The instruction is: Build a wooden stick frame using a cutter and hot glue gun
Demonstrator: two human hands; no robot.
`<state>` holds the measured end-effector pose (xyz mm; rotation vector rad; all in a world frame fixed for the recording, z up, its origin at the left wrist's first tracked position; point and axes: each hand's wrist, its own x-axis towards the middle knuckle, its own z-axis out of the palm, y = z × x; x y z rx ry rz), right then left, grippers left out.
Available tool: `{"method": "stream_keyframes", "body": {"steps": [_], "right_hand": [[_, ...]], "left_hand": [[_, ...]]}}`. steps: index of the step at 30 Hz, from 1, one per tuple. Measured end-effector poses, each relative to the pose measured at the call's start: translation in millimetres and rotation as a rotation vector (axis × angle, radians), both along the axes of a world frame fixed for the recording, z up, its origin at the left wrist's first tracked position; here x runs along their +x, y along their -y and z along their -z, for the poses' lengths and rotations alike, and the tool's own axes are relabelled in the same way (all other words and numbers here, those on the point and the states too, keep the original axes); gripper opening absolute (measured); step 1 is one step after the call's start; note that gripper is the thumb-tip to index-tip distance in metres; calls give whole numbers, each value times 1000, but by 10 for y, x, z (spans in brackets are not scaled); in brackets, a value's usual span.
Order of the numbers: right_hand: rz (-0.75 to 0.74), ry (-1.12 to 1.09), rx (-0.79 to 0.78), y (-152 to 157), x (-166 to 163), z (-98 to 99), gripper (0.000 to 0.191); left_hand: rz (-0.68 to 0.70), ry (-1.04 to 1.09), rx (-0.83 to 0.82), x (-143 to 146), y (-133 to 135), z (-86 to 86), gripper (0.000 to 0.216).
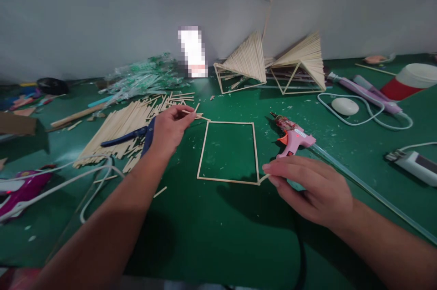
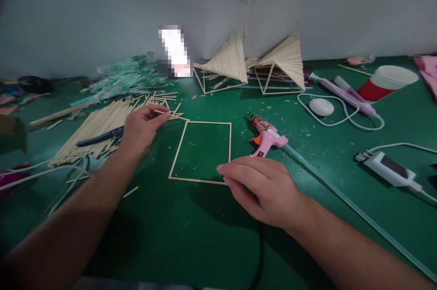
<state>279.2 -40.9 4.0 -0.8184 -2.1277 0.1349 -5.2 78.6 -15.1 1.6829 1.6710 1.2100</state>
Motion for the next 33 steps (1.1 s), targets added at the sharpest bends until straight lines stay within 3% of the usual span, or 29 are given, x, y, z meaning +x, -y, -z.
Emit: {"method": "stream_keyframes", "body": {"steps": [8, 12, 16, 21, 27, 33], "right_hand": [[11, -10, 8, 2, -24, 11, 25], [12, -19, 16, 3, -24, 3, 24], [15, -17, 14, 0, -21, 4, 24], [-4, -32, 8, -6, -21, 3, 24], [7, -19, 24, -11, -19, 3, 23], [2, -20, 15, -14, -17, 5, 23]], "left_hand": [[160, -260, 10, 288, -106, 106, 14], [230, -331, 77, 280, -99, 95, 33], [405, -650, 244, 327, -100, 10, 26], [558, -993, 87, 545, -276, -98, 23], [610, -1081, -24, 700, -497, -209, 16], [629, -1050, -61, 679, -537, -230, 16]]}}
